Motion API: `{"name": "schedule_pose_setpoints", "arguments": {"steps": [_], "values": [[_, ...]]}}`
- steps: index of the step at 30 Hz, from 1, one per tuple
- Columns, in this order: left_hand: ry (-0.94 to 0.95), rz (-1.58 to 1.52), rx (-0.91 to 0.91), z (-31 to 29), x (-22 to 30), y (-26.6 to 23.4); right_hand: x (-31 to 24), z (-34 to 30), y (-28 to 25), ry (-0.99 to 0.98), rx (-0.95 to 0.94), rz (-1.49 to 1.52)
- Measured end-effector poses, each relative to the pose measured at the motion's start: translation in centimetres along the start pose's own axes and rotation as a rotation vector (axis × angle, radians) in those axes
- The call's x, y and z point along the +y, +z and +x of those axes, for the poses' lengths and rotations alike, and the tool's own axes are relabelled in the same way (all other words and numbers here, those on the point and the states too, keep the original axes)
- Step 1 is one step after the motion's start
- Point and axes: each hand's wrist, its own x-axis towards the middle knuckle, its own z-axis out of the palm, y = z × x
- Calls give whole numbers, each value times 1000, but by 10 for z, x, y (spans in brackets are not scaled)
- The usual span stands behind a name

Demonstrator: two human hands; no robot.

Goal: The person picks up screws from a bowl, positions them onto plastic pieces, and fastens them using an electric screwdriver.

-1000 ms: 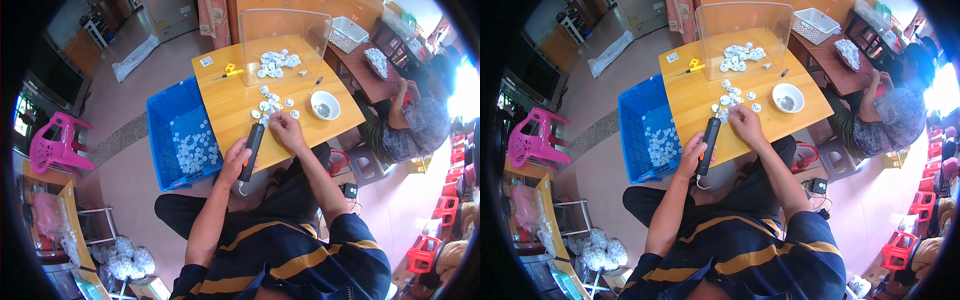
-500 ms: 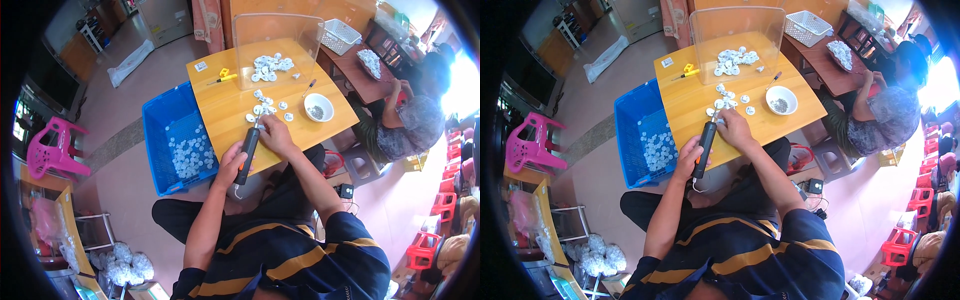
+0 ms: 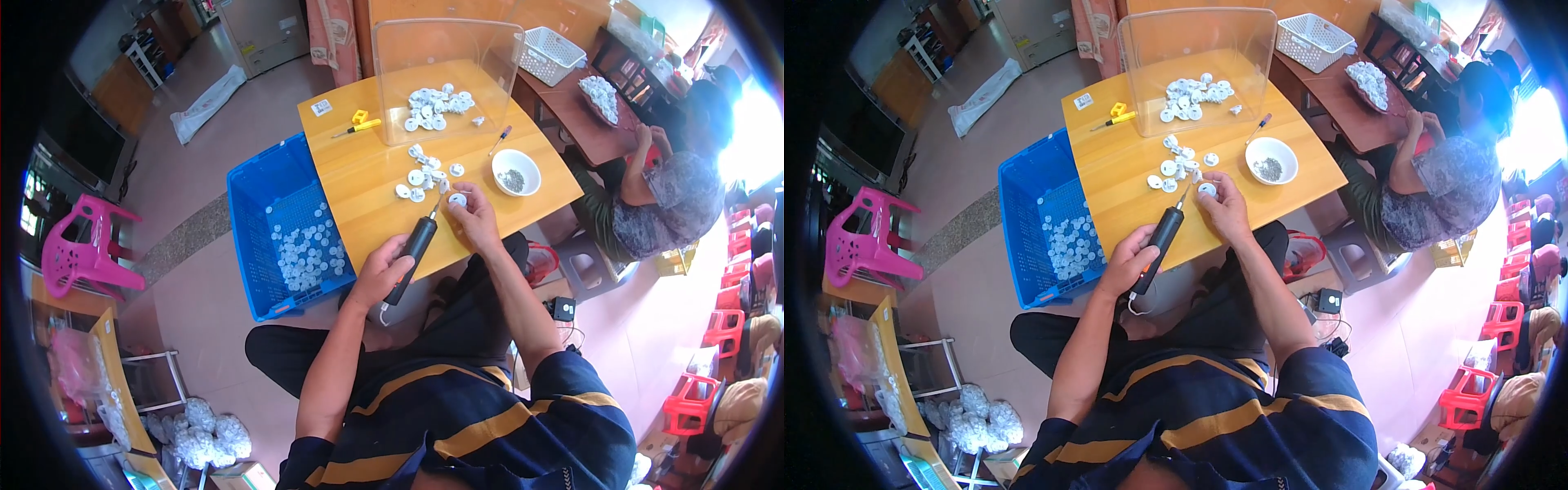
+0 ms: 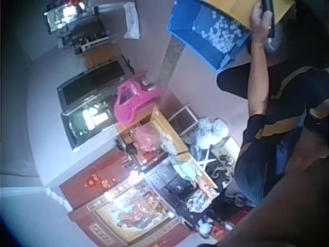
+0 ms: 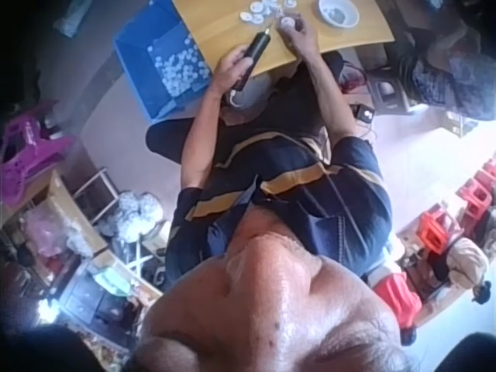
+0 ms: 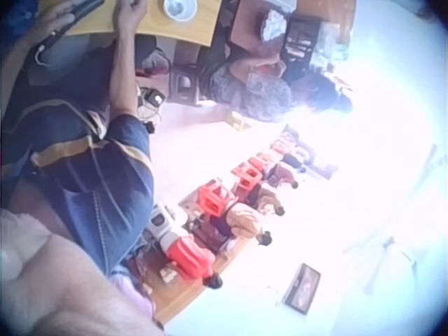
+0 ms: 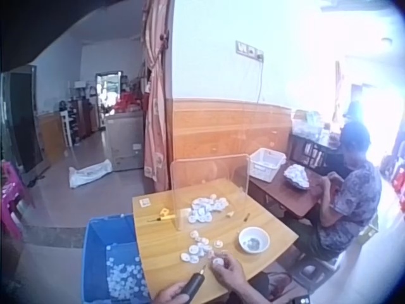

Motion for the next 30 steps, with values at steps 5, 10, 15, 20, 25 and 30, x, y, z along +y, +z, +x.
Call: {"name": "schedule_pose_setpoints", "arguments": {"steps": [5, 10, 15, 20, 25, 30], "values": [[-14, 51, -6, 4, 1, 4, 12, 6, -13, -19, 26, -80], [-43, 87, 3, 5, 4, 5, 6, 2, -8, 39, 60, -151], [-84, 141, 12, 8, 8, 7, 5, 0, -9, 23, 54, -194], [-118, 159, 6, 11, 13, 9, 11, 3, -10, -14, 63, -231], [-116, 162, 20, 11, 11, 8, 13, 2, -9, -55, 68, -282], [-118, 144, 12, 11, 9, 7, 13, 2, -8, -50, 74, -292]]}}
